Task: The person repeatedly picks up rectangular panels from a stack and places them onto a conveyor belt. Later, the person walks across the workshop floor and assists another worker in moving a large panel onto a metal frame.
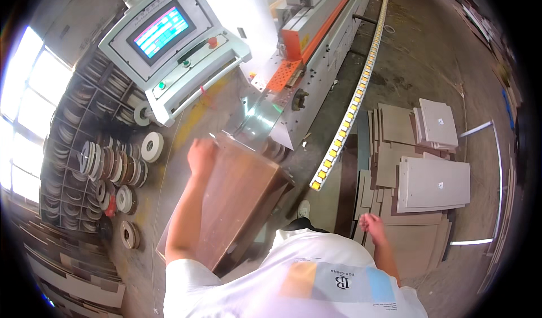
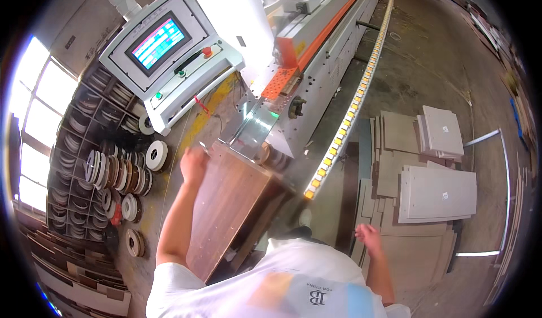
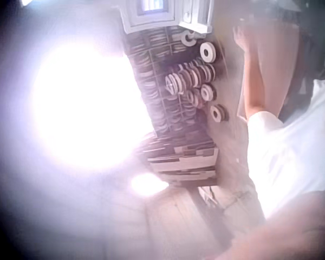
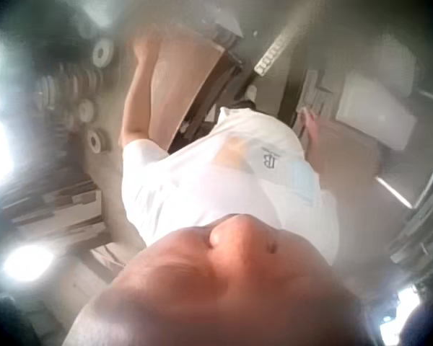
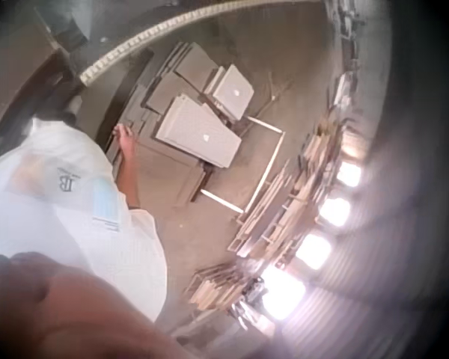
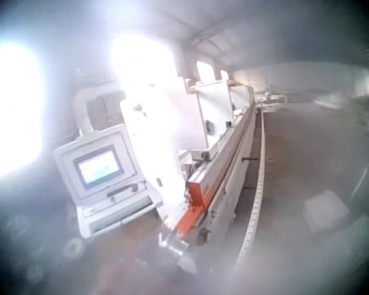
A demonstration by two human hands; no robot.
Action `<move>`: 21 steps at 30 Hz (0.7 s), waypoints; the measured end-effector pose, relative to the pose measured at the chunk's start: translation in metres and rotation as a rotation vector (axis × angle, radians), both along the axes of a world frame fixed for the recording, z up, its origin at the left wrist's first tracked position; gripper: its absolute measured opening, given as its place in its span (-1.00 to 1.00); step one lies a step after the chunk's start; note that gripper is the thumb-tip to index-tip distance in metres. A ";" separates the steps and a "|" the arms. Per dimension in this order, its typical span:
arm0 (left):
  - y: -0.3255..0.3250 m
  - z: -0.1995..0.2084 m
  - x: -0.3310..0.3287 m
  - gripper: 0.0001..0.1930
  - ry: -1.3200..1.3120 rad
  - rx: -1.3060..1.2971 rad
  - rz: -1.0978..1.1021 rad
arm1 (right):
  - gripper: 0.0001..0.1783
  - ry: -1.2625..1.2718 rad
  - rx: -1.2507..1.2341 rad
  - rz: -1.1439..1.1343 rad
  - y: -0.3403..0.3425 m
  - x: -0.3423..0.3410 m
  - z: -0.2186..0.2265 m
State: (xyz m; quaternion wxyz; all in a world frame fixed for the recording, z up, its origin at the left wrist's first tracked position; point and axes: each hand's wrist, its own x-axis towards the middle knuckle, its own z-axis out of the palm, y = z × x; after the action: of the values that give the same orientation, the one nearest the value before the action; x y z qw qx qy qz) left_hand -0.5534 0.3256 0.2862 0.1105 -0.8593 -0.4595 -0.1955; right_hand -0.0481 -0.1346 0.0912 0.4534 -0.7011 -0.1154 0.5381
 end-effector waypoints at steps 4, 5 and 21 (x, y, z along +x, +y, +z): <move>0.082 -0.010 -0.004 -0.78 -0.706 -0.134 0.258 | -0.70 0.007 -0.244 0.075 -0.057 -0.003 -0.050; 0.101 -0.011 -0.002 -0.77 -0.901 -0.184 0.226 | -0.71 -0.128 -0.215 0.182 -0.076 -0.002 -0.059; 0.130 -0.084 0.153 -0.41 -1.218 -0.490 0.681 | -0.71 0.054 -0.432 -0.274 -0.115 0.027 -0.075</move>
State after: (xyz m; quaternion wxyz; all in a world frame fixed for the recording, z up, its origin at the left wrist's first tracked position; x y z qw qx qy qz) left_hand -0.4008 0.4553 0.2021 -0.3047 -0.4085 -0.7110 -0.4846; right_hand -0.0213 -0.2498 0.0162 0.3649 -0.7761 0.1106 0.5024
